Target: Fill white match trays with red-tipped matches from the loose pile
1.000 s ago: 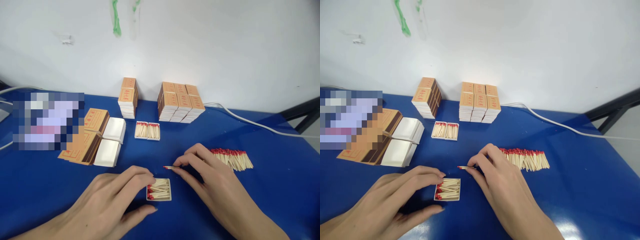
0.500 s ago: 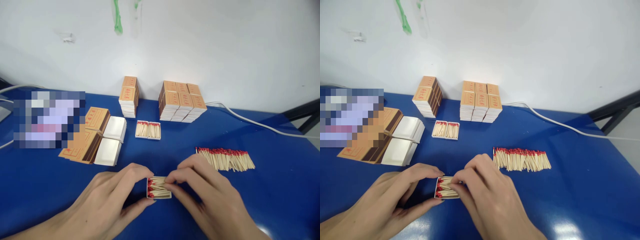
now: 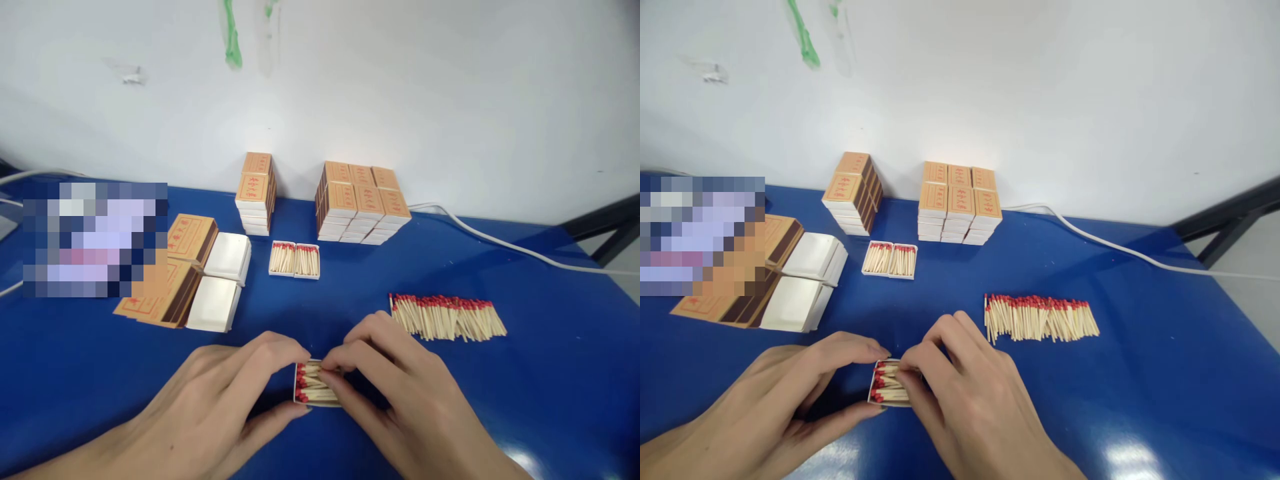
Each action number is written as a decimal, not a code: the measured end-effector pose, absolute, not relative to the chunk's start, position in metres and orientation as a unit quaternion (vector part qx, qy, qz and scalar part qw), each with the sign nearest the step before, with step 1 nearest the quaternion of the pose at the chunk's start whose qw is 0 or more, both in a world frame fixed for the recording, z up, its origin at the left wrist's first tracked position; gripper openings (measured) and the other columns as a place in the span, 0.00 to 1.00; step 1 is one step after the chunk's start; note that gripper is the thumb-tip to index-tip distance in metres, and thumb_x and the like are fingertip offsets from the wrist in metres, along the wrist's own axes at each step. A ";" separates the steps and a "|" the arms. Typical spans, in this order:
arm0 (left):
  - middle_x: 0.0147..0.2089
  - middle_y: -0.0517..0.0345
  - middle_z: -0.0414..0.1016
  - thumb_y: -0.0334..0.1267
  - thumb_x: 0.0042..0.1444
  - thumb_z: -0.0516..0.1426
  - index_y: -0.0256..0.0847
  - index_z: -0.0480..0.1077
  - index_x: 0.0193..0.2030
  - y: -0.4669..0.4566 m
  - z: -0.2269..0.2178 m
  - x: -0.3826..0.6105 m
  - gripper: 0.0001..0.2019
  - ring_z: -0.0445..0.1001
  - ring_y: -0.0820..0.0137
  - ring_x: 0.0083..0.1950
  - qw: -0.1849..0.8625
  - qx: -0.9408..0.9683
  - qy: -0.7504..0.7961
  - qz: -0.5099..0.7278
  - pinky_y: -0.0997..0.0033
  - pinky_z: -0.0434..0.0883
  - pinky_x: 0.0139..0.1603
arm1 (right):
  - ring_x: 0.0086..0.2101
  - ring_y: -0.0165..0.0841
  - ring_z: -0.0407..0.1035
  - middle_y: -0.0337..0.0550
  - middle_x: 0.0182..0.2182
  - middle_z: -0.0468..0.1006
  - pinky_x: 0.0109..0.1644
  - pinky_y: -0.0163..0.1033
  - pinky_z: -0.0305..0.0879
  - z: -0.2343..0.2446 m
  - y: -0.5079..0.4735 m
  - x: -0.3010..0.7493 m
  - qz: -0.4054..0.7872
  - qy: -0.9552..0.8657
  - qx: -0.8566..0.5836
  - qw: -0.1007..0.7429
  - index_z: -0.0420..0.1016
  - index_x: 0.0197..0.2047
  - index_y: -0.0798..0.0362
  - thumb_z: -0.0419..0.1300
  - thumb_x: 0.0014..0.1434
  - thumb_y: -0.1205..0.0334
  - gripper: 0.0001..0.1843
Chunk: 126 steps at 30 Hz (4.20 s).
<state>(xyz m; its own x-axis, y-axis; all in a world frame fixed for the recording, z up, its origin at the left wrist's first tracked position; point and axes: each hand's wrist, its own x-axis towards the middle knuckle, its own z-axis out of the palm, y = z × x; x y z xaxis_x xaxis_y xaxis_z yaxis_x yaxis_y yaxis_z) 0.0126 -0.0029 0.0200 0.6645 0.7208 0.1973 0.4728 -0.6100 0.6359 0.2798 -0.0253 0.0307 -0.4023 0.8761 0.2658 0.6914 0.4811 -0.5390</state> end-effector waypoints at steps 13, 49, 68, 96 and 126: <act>0.54 0.65 0.84 0.42 0.82 0.61 0.49 0.67 0.70 -0.002 0.020 0.012 0.15 0.86 0.76 0.41 0.267 0.875 0.335 0.224 0.75 0.81 0.40 | 0.39 0.32 0.77 0.40 0.40 0.80 0.40 0.37 0.77 0.035 -0.026 0.281 0.183 -0.796 -0.503 0.282 0.82 0.47 0.46 0.64 0.77 0.69 0.08; 0.70 0.56 0.83 0.41 0.82 0.59 0.51 0.68 0.74 -0.005 0.016 0.011 0.18 0.90 0.73 0.51 0.222 0.867 0.378 0.237 0.76 0.85 0.46 | 0.39 0.34 0.83 0.35 0.44 0.84 0.41 0.41 0.84 0.029 -0.029 0.293 0.231 -0.801 -0.513 0.203 0.63 0.80 0.41 0.76 0.67 0.62 0.45; 0.28 0.74 0.60 0.45 0.82 0.58 0.49 0.67 0.72 -0.006 0.014 0.011 0.17 0.65 0.74 0.21 0.202 0.858 0.395 0.259 0.77 0.69 0.23 | 0.29 0.34 0.75 0.28 0.29 0.76 0.34 0.41 0.72 0.032 -0.008 0.292 0.199 -0.789 -0.540 0.213 0.75 0.70 0.48 0.77 0.69 0.57 0.31; 0.29 0.72 0.60 0.43 0.81 0.58 0.50 0.67 0.71 -0.006 0.011 0.005 0.16 0.65 0.73 0.22 0.201 0.868 0.390 0.234 0.75 0.69 0.25 | 0.30 0.37 0.76 0.31 0.31 0.83 0.35 0.43 0.63 0.065 0.042 0.296 0.178 -0.758 -0.618 0.105 0.76 0.69 0.47 0.70 0.76 0.52 0.23; 0.59 0.57 0.89 0.31 0.72 0.68 0.54 0.79 0.67 -0.015 0.017 -0.016 0.21 0.91 0.59 0.51 -0.075 0.860 0.393 0.317 0.53 0.90 0.54 | 0.37 0.39 0.80 0.37 0.42 0.88 0.39 0.43 0.67 0.062 0.060 0.302 0.134 -0.777 -0.600 0.134 0.76 0.71 0.44 0.72 0.73 0.53 0.26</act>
<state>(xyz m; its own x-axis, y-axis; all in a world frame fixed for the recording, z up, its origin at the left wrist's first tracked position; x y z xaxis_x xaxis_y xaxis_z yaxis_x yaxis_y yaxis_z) -0.0161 -0.0155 0.0169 0.4900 0.6281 0.6044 0.7236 -0.6797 0.1197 0.3021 0.0597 0.0622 -0.2435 0.9688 0.0468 0.8968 0.2433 -0.3696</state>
